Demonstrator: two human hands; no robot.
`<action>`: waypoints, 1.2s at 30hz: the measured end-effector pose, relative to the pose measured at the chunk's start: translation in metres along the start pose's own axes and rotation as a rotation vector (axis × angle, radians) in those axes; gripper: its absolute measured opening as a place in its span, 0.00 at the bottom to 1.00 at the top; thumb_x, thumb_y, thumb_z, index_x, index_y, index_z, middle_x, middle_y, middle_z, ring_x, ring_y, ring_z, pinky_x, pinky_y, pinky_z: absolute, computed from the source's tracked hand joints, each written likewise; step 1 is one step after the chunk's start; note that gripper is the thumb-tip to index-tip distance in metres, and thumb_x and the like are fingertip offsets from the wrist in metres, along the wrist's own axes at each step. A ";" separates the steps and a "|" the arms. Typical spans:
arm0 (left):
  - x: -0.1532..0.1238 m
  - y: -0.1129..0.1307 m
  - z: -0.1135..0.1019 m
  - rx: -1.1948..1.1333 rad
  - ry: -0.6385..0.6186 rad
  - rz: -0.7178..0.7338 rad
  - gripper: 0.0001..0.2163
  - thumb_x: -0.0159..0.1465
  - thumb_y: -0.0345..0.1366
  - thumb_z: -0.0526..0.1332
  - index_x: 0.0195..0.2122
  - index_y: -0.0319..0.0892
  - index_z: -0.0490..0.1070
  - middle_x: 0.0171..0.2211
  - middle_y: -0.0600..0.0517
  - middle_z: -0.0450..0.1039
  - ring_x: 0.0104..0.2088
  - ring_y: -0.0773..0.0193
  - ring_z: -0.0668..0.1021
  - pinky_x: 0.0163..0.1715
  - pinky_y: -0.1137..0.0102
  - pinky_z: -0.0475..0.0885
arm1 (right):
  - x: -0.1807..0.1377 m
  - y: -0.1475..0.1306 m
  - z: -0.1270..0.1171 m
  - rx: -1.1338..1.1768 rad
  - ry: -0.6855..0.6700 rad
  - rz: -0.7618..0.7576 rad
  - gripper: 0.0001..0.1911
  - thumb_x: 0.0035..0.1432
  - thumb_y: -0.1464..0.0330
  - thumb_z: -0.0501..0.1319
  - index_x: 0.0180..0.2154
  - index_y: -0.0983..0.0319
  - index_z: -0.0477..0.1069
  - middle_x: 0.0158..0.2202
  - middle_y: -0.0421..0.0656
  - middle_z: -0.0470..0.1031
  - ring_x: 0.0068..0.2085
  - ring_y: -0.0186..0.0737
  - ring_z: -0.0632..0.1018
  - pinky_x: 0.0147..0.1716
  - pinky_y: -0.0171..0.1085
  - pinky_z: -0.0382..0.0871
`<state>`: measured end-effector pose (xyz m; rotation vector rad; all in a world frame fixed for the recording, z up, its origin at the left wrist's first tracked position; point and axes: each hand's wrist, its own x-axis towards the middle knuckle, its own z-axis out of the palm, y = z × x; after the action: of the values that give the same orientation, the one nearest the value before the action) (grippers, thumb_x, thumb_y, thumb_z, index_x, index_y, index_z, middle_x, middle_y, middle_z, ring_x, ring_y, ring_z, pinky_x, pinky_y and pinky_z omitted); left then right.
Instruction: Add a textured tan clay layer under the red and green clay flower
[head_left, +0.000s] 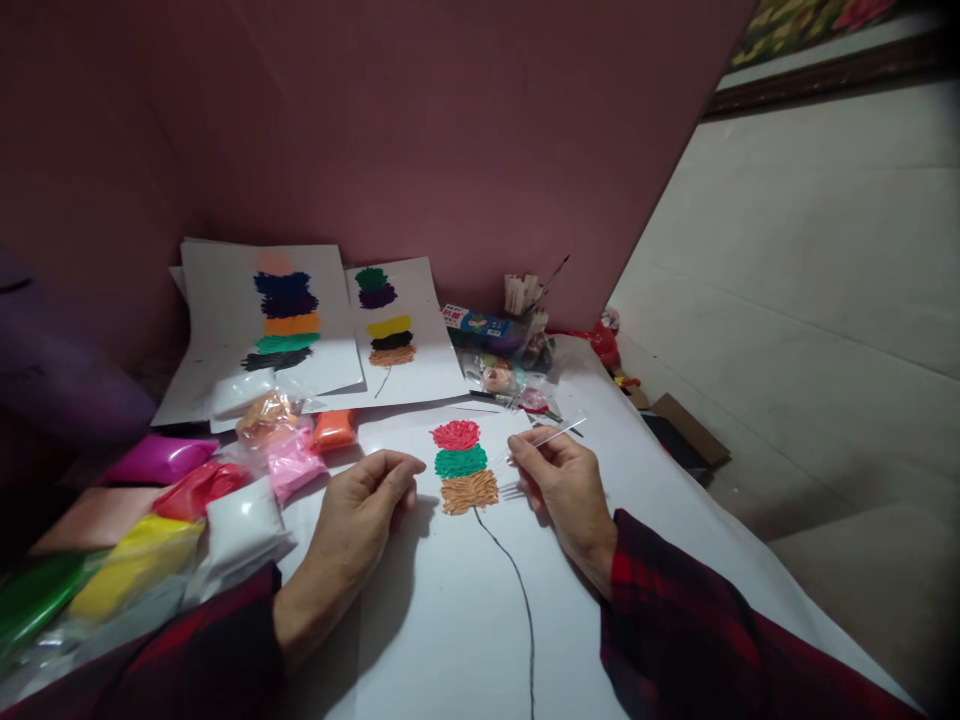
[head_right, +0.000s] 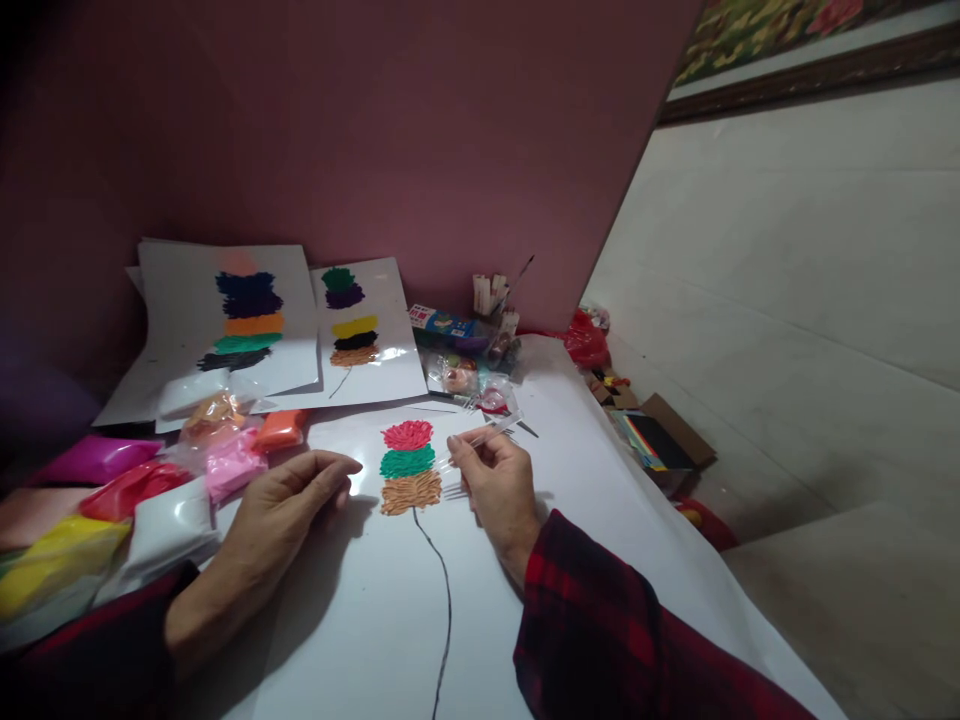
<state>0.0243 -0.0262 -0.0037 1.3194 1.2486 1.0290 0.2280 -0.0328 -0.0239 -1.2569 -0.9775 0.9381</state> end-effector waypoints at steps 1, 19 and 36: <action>0.001 -0.002 0.000 -0.009 0.005 0.005 0.13 0.57 0.44 0.62 0.33 0.39 0.73 0.20 0.57 0.67 0.20 0.71 0.66 0.21 0.76 0.60 | 0.000 0.000 0.000 -0.007 0.004 -0.006 0.14 0.50 0.58 0.66 0.30 0.63 0.69 0.20 0.35 0.68 0.12 0.24 0.59 0.07 0.26 0.47; 0.002 0.000 0.003 0.067 -0.020 0.070 0.19 0.61 0.49 0.56 0.20 0.40 0.64 0.17 0.57 0.61 0.19 0.71 0.61 0.19 0.75 0.56 | -0.001 -0.008 0.002 -0.052 0.000 -0.008 0.17 0.53 0.55 0.63 0.28 0.64 0.69 0.16 0.33 0.64 0.11 0.23 0.59 0.07 0.26 0.48; 0.003 -0.003 0.005 0.013 -0.026 0.050 0.17 0.61 0.47 0.58 0.22 0.40 0.66 0.17 0.56 0.64 0.19 0.71 0.63 0.19 0.75 0.57 | 0.013 -0.015 -0.018 -0.947 -0.132 -0.222 0.09 0.57 0.64 0.59 0.33 0.63 0.72 0.23 0.40 0.71 0.26 0.37 0.71 0.27 0.35 0.61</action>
<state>0.0286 -0.0242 -0.0072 1.3761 1.2104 1.0368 0.2494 -0.0273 -0.0087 -1.8090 -1.7316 0.3595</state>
